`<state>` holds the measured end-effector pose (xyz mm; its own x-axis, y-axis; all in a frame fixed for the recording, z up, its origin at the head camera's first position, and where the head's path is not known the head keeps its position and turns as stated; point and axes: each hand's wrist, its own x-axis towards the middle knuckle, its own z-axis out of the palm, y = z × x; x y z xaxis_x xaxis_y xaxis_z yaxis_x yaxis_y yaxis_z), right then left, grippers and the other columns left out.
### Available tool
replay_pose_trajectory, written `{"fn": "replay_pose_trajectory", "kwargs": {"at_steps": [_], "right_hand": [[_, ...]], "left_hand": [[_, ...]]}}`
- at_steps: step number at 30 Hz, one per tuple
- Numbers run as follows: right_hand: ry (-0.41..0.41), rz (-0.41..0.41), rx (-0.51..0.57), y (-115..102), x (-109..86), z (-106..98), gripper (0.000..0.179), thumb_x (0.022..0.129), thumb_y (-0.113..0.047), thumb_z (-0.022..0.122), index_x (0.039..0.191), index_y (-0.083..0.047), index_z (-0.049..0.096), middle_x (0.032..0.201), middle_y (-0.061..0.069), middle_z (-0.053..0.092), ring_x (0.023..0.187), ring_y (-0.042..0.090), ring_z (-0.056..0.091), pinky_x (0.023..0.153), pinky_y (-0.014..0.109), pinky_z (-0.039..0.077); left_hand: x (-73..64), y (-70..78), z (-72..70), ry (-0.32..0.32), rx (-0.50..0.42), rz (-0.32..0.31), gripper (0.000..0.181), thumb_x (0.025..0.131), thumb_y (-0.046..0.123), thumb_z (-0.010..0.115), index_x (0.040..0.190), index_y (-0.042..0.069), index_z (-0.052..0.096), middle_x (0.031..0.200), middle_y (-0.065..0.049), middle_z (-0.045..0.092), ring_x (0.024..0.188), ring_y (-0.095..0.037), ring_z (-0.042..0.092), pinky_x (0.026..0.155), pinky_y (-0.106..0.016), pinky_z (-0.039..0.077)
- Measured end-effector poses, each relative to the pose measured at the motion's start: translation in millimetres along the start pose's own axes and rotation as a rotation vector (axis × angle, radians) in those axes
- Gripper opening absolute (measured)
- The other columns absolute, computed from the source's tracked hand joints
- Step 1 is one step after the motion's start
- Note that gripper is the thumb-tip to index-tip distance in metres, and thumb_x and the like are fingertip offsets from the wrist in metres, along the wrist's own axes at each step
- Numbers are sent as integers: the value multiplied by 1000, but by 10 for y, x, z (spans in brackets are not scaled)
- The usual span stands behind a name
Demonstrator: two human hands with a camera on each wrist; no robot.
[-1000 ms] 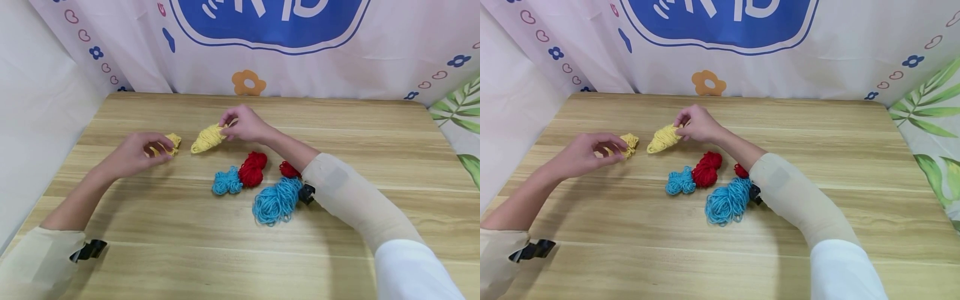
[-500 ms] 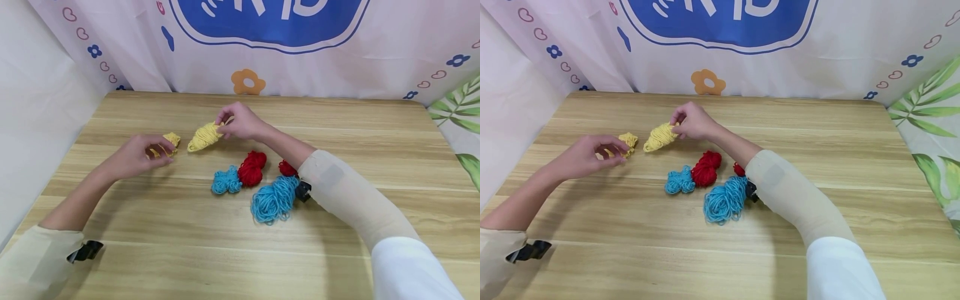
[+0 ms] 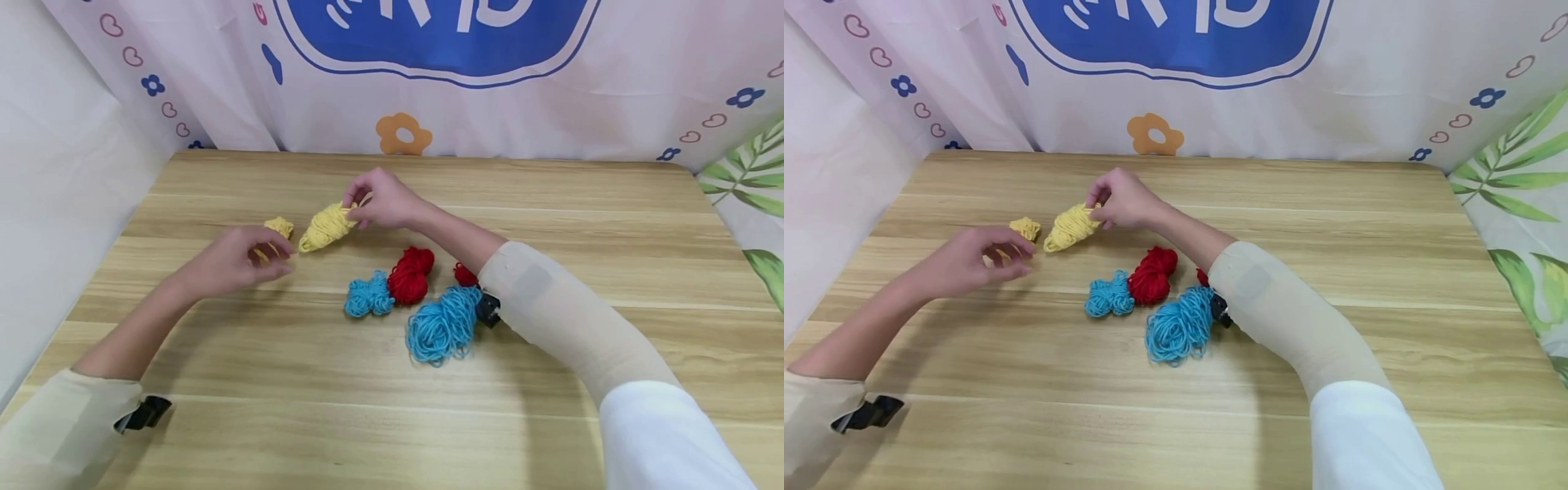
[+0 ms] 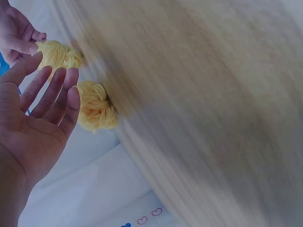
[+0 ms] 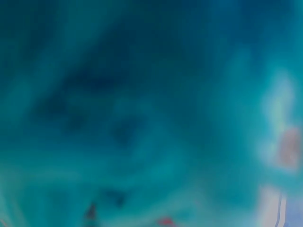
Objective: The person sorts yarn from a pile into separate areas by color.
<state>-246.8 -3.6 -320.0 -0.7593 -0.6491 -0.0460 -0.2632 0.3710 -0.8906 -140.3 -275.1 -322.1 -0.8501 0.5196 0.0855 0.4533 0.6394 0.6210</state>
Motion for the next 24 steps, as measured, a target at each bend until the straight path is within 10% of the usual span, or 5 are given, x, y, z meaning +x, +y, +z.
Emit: {"fn": "replay_pose_trajectory", "kwargs": {"at_steps": [24], "right_hand": [[-73, -24, -48, -58, 147, 78, 10, 95, 6, 69, 105, 5, 71, 100, 16, 69, 87, 24, 68, 78, 38, 62]], "left_hand": [[-42, 24, 6, -26, 12, -2, 17, 85, 0, 81, 101, 1, 75, 93, -3, 75, 83, -15, 69, 67, -24, 56]]}}
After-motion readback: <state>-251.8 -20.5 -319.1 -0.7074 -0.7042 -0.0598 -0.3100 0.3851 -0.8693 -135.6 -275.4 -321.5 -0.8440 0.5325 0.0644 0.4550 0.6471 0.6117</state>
